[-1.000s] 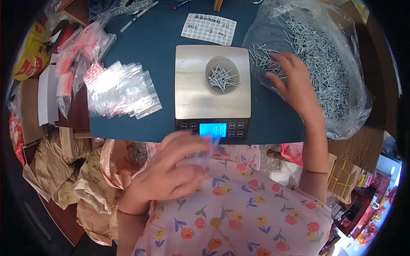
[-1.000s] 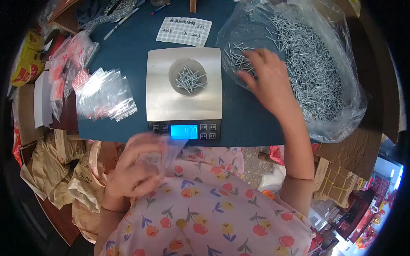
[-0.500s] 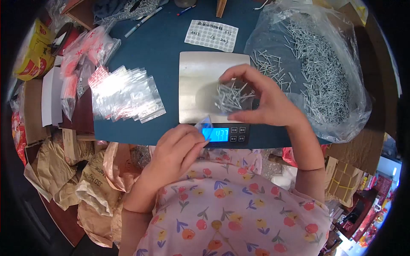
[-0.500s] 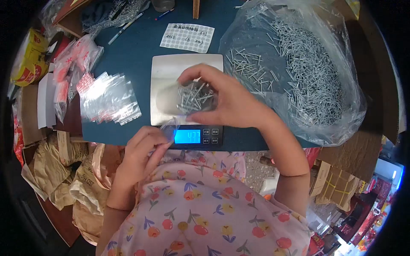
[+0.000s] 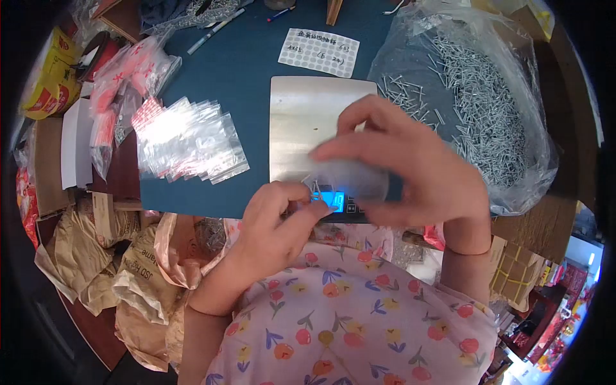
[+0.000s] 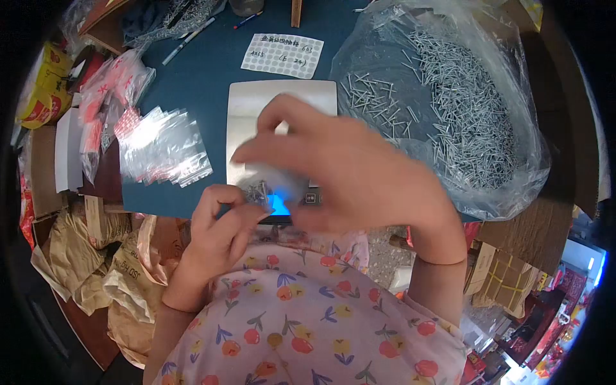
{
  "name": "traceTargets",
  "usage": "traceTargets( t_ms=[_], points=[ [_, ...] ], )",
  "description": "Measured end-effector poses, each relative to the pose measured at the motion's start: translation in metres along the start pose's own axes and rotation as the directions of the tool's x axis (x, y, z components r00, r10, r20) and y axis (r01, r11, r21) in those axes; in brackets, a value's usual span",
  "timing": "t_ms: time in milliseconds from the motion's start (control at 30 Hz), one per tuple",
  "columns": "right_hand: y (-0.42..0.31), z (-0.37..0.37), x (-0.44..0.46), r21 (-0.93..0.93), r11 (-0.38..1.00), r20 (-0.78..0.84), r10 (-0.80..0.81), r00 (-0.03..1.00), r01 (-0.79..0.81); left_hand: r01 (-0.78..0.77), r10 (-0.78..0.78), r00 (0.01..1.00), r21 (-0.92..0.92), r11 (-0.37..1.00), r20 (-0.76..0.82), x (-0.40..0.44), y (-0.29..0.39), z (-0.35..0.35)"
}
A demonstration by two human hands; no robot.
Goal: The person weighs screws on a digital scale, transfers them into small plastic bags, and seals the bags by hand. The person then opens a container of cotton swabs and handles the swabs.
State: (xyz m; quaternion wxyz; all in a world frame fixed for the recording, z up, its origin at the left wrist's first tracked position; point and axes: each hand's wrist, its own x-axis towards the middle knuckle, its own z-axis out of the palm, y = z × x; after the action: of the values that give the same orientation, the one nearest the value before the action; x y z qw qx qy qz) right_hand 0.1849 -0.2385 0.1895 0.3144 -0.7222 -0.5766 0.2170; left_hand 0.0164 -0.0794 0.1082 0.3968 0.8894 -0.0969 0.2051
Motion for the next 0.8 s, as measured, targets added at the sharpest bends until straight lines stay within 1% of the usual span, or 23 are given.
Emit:
traceTargets(
  t_ms=[67, 167, 267, 367, 400, 467, 500, 533, 567, 667, 733, 767, 800],
  points=[
    [0.026, 0.004, 0.000, 0.010, 0.997, -0.134, -0.075, 0.988, 0.077, -0.007, 0.007, 1.000, 0.014, 1.000, -0.008, -0.002, -0.001, -0.003],
    [0.064, 0.032, -0.009, -0.016, 0.992, -0.209, 0.122, 0.970, -0.128, 0.009, -0.012, 0.994, -0.033, 0.999, -0.106, -0.001, 0.003, -0.008],
    [0.074, 0.056, -0.016, -0.236, 0.967, -0.283, 0.032, 0.959, -0.101, 0.129, -0.180, 0.975, -0.320, 0.939, -0.134, -0.005, 0.003, -0.008],
    [0.048, 0.045, -0.021, 0.022, 0.999, -0.193, -0.042, 0.980, 0.047, 0.148, -0.185, 0.981, -0.376, 0.915, -0.064, -0.009, 0.002, -0.016],
    [0.040, 0.043, -0.021, 0.011, 0.994, -0.183, -0.109, 0.977, 0.113, 0.116, -0.148, 0.987, -0.372, 0.921, -0.059, -0.010, 0.001, -0.018],
    [0.030, 0.041, -0.026, -0.019, 0.987, -0.120, -0.162, 0.979, 0.161, 0.041, -0.065, 0.996, -0.369, 0.929, -0.054, -0.009, 0.001, -0.019],
    [0.025, 0.042, -0.029, -0.035, 0.982, -0.087, -0.187, 0.979, 0.184, 0.032, -0.061, 0.997, -0.421, 0.906, -0.056, -0.009, 0.002, -0.017],
    [0.019, 0.046, -0.028, -0.040, 0.978, -0.208, -0.209, 0.956, 0.205, 0.024, -0.059, 0.997, -0.473, 0.881, -0.059, -0.010, 0.003, -0.014],
    [0.015, 0.044, -0.031, -0.051, 0.973, -0.199, -0.230, 0.953, 0.225, 0.016, -0.057, 0.996, -0.522, 0.853, -0.063, -0.010, 0.005, -0.011],
    [0.008, 0.044, -0.035, -0.096, 0.950, -0.188, -0.310, 0.932, 0.297, 0.222, -0.231, 0.971, -0.601, 0.767, 0.064, -0.002, 0.024, -0.008],
    [0.006, 0.052, -0.033, -0.150, 0.922, -0.203, -0.382, 0.901, 0.357, 0.197, -0.158, 0.980, -0.454, 0.869, 0.121, 0.003, 0.023, -0.010],
    [0.005, 0.052, -0.031, -0.165, 0.917, -0.196, -0.391, 0.899, 0.363, 0.177, -0.126, 0.980, -0.376, 0.910, 0.155, 0.005, 0.023, -0.011],
    [0.005, 0.053, -0.031, -0.180, 0.913, -0.189, -0.398, 0.898, 0.367, 0.202, -0.152, 0.976, -0.384, 0.901, 0.156, 0.005, 0.022, -0.011]
  ],
)
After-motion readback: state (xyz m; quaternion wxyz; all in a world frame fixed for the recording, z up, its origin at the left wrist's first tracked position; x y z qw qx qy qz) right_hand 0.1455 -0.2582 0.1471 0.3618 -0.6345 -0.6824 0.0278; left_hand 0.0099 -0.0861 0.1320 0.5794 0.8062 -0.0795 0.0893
